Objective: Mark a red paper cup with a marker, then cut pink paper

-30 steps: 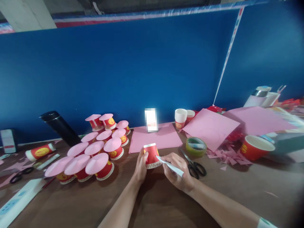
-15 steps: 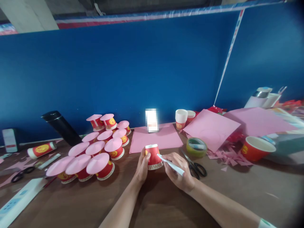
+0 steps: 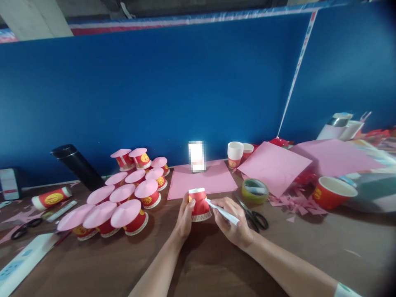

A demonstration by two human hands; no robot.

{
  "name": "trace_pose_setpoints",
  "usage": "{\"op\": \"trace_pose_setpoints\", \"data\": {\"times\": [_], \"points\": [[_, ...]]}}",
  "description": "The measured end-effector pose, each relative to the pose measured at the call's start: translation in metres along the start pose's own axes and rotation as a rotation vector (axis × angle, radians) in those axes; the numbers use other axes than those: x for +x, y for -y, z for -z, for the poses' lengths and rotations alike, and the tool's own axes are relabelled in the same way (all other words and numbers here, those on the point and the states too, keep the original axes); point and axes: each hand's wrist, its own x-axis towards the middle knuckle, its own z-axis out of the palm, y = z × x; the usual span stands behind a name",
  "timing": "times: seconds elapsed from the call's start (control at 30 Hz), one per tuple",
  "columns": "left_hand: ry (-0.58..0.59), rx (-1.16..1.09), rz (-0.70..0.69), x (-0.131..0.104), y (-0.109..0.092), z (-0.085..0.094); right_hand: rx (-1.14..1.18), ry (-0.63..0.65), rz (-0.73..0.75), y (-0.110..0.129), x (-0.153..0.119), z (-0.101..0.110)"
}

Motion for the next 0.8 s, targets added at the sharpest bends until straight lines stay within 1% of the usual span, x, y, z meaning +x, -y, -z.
{"op": "trace_pose_setpoints", "data": {"times": [0.3, 0.47, 0.8], "points": [[0.015, 0.012, 0.004, -0.0024, -0.0040, -0.0022, -0.014, 0.022, -0.007, 0.0023, 0.0012, 0.0008], [0.030, 0.034, -0.010, -0.0010, -0.0024, -0.0032, -0.018, 0.014, -0.001, 0.0050, 0.0018, -0.0005], [0.004, 0.038, -0.005, 0.0016, 0.0027, -0.0006, 0.001, 0.038, 0.008, 0.0073, 0.0020, -0.0011]]}}
